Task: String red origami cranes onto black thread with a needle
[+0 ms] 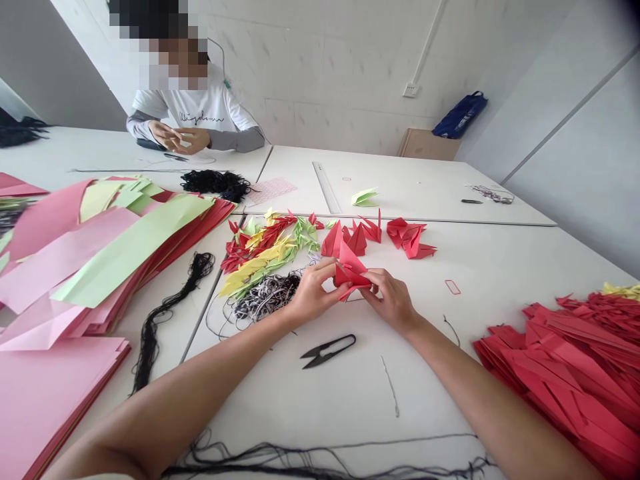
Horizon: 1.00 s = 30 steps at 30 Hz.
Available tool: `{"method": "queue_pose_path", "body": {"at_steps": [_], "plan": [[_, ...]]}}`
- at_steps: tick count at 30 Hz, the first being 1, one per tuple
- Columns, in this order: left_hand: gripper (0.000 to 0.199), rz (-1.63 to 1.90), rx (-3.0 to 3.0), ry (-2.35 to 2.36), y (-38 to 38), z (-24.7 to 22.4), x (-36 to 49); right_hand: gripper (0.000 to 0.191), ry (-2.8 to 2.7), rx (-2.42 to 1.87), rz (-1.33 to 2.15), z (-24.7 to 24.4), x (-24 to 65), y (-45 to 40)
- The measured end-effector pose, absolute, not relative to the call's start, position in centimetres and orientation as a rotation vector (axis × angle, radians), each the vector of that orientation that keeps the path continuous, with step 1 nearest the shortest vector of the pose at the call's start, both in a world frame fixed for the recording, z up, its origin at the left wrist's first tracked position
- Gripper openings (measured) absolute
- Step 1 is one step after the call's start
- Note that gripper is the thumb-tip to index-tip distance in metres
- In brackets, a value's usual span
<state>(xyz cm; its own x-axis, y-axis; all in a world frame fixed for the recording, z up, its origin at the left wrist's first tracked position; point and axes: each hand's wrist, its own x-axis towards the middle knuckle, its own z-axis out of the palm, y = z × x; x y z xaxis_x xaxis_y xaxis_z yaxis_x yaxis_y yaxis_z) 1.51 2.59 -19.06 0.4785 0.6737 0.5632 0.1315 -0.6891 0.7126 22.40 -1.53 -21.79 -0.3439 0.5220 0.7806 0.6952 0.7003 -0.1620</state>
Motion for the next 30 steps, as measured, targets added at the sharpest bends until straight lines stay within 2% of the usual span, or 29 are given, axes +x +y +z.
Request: {"method": "queue_pose_path", "body": {"at_steps": [7,13,20,24,30], "plan": [[0.018,1.253,2.204,0.667,2.5,-19.4,1.7,0.036,-2.013,-0.97,-0.264,-22.1,22.3,-1.4],[0.004,1.522,2.692,0.697,2.9,-19.7,1.2,0.035,-1.889,-0.977,-0.231,-21.7,22.0,-1.4],[0.006,1.476,3.074,0.581,2.7,-18.9,0.8,0.021,-1.94,-0.756,-0.384,-21.4,21.7,-2.4],[0.007,1.445,3.124,0.533,2.6,-18.8,0.7,0.013,-1.954,-0.766,-0.342,-21.5,21.3,-2.7],[0.01,1.293,2.911,0.608,3.0,-19.7,1.1,0.018,-1.837,-0.835,-0.152,-21.7,20.9,-2.3]]}}
